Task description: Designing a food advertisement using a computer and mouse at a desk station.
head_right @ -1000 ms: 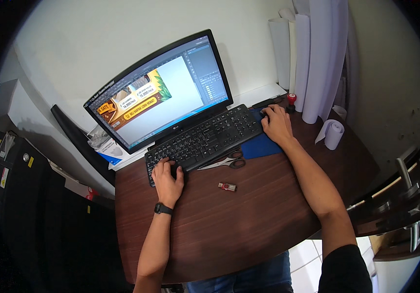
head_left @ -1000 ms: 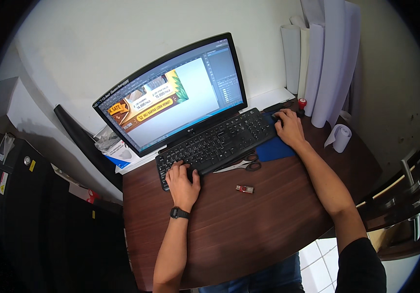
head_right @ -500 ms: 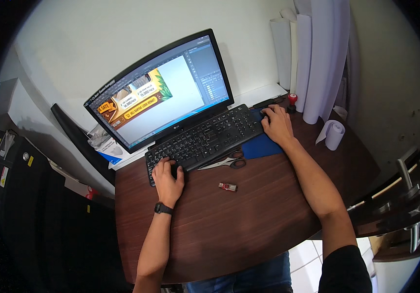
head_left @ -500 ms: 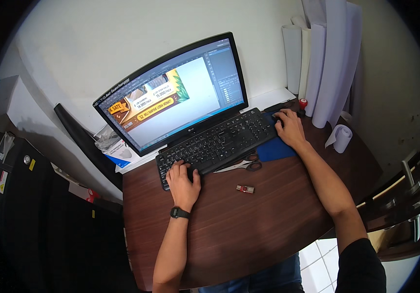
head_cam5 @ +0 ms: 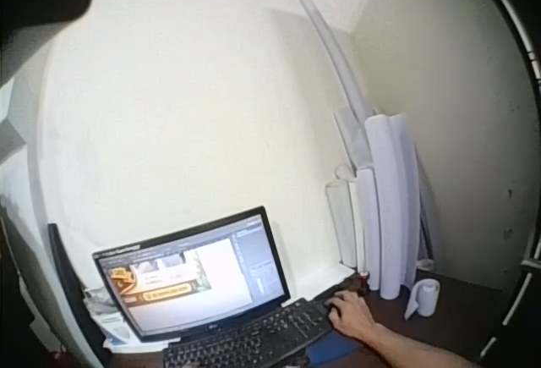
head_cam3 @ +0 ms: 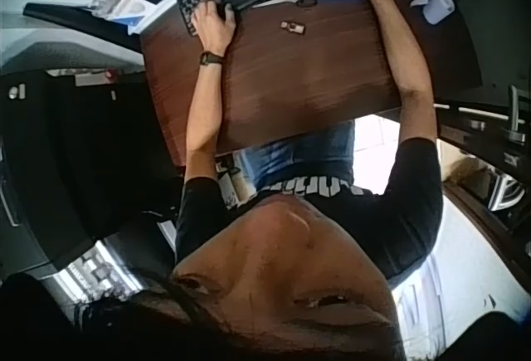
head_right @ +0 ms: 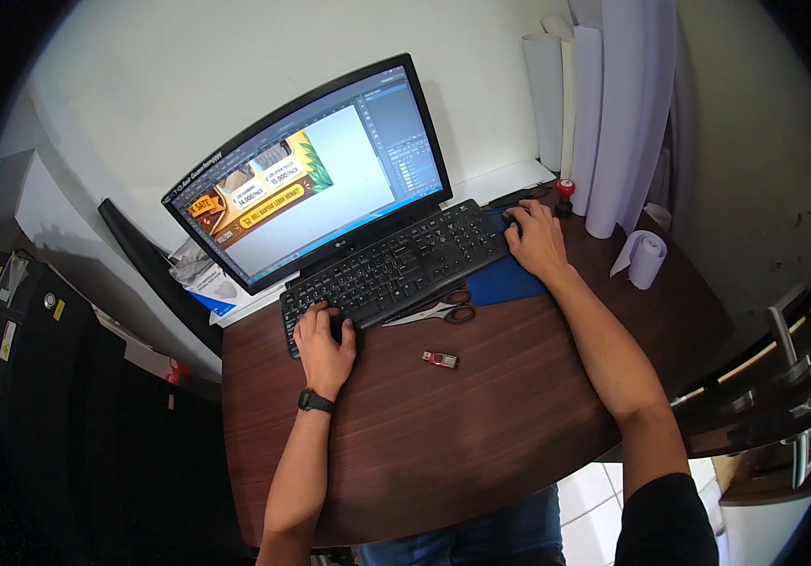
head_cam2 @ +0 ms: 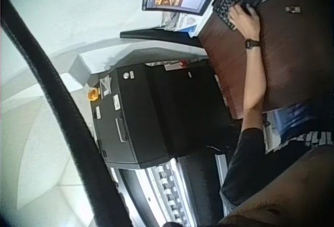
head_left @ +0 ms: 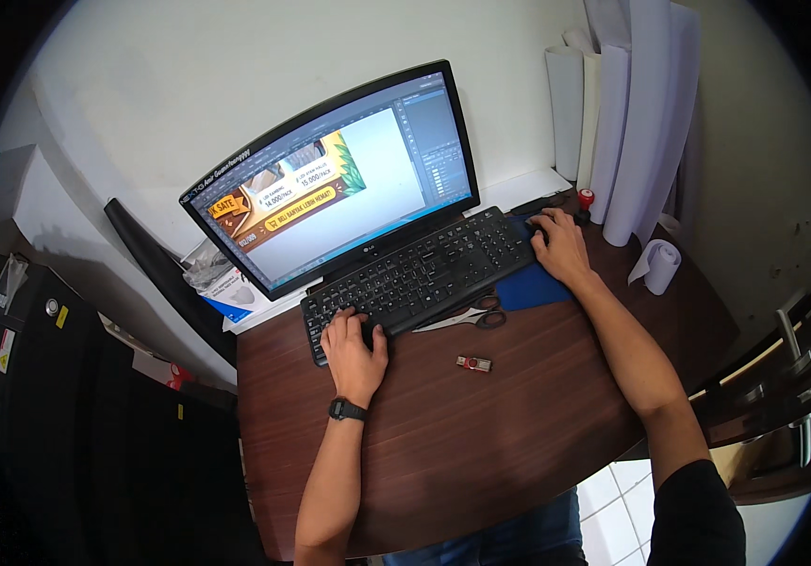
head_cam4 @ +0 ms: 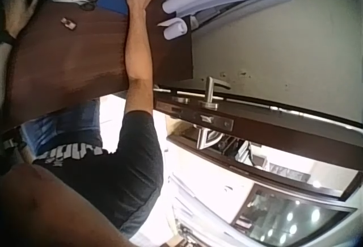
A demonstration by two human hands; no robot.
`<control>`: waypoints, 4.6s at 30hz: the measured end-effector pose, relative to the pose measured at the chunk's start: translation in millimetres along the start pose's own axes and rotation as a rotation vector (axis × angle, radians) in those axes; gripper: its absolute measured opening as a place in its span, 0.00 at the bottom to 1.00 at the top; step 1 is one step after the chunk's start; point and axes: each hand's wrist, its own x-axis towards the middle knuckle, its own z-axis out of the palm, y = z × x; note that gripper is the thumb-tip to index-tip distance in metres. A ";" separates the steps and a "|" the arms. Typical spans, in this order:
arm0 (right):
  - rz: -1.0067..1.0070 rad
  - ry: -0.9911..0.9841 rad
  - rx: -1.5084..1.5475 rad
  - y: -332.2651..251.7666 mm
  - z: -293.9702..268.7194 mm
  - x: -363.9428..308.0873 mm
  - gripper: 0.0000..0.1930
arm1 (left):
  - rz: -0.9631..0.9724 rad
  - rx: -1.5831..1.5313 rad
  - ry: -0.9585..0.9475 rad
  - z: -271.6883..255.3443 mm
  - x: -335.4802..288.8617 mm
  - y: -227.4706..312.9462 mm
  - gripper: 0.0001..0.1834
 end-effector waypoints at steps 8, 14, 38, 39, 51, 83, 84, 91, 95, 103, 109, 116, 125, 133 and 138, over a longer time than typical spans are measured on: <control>-0.043 0.004 0.061 -7.4 -0.5 -0.1 0.17 | -0.032 0.001 0.002 -6.4 -3.8 -2.5 0.16; -0.049 -0.032 0.044 0.0 -4.7 -2.5 0.17 | 0.042 -0.012 0.059 3.6 -1.6 -0.4 0.16; -0.044 -0.049 0.061 -8.7 -4.4 2.1 0.17 | -0.215 -0.101 0.210 -3.8 0.5 -9.6 0.24; -0.044 -0.049 0.062 -9.0 -4.7 2.0 0.17 | -0.214 -0.100 0.210 -4.8 0.8 -8.2 0.24; -0.048 -0.036 0.068 -10.7 -5.9 1.6 0.17 | -0.014 0.105 0.013 -3.3 -3.8 0.7 0.23; 0.059 0.008 -0.005 2.3 4.4 -0.3 0.16 | 0.070 -0.038 -0.043 -4.0 0.2 2.7 0.20; 0.058 0.009 -0.004 3.7 5.1 -0.3 0.16 | 0.090 -0.075 -0.041 -4.6 0.4 2.2 0.18; 0.069 -0.005 -0.013 2.7 5.2 -0.4 0.17 | 0.092 -0.050 -0.059 -3.8 -0.8 2.9 0.15; 0.058 0.003 -0.008 1.2 3.3 -0.6 0.17 | 0.096 -0.054 -0.055 -2.9 -0.1 3.2 0.15; 0.064 -0.004 -0.032 -1.0 1.9 -0.1 0.17 | 0.100 -0.056 -0.053 -2.4 0.2 3.1 0.15; 0.063 -0.011 -0.016 3.1 4.4 0.0 0.17 | 0.091 -0.069 -0.066 -2.4 0.4 3.0 0.15; 0.051 0.000 -0.010 1.4 3.1 -0.4 0.16 | 0.089 -0.067 -0.067 -2.1 0.2 3.1 0.15; 0.051 -0.010 -0.015 0.4 2.4 0.3 0.16 | 0.094 -0.071 -0.058 -1.9 -0.2 3.0 0.15; 0.014 -0.009 0.026 -0.6 -1.8 -0.1 0.18 | 0.116 -0.079 0.001 -8.7 1.9 5.7 0.13; -0.026 -0.005 0.036 -1.5 -0.8 0.9 0.18 | 0.097 -0.120 -0.013 -5.8 0.4 6.3 0.14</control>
